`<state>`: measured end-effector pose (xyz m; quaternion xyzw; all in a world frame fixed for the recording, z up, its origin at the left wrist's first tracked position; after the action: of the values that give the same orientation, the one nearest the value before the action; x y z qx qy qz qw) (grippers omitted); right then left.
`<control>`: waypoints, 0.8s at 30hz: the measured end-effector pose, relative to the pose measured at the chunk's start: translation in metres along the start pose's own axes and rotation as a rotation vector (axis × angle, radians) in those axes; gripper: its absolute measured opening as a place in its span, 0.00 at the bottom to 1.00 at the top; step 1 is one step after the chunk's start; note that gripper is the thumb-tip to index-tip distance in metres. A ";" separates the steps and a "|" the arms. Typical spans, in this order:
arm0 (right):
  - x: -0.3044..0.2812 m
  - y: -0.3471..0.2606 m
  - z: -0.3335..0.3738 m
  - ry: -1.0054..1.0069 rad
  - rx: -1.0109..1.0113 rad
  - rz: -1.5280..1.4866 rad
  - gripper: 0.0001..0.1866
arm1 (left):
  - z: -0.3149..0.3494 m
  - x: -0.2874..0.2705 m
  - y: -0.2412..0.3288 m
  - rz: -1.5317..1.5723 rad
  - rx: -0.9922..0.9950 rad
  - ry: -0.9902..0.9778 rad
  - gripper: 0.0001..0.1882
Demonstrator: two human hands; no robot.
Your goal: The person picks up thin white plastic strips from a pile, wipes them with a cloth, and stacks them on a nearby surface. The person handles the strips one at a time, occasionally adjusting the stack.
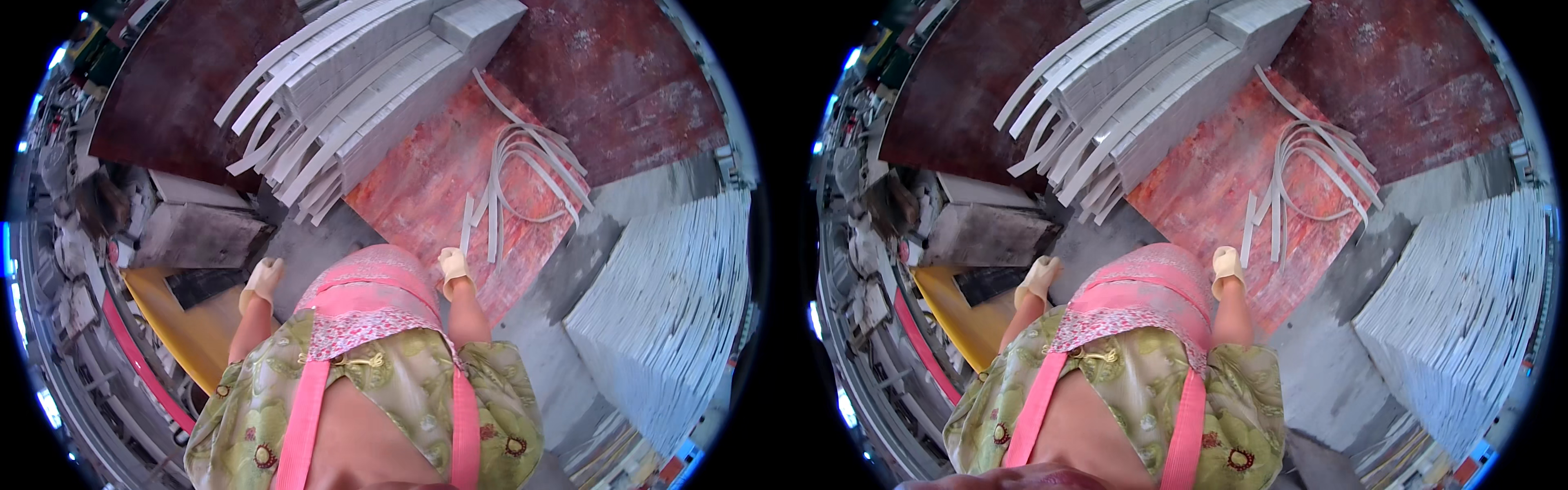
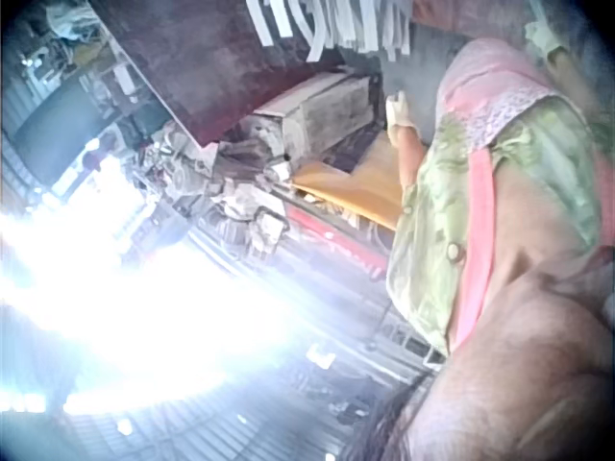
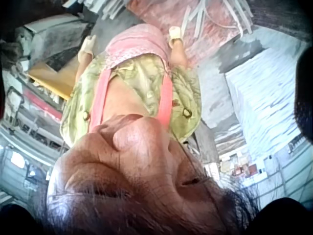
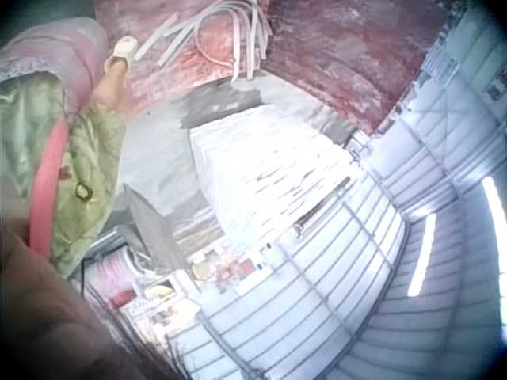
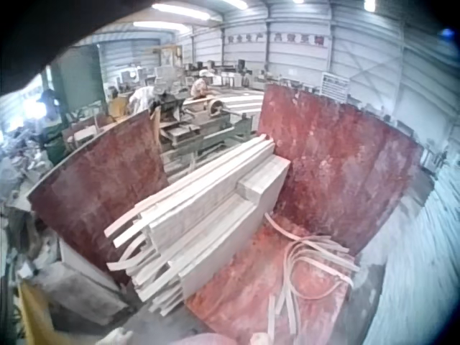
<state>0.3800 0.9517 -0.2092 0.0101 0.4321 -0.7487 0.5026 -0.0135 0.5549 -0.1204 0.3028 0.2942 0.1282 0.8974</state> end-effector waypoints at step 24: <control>-0.039 0.118 0.099 0.354 0.350 -0.129 0.18 | -0.087 0.104 0.208 -0.166 0.310 -0.286 0.22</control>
<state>0.5309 0.9013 -0.2046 0.2004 0.3771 -0.8291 0.3609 0.0057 0.8005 -0.0944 0.4268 0.2042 -0.0370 0.8802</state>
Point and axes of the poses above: each hand's wrist, its own z-axis away from the middle knuckle, its own x-axis out of the palm, y = z × x, the point moved 6 cm from there along -z, towards the middle knuckle, and after that the axes turned 8 degrees about -y, right-handed, at the moved point
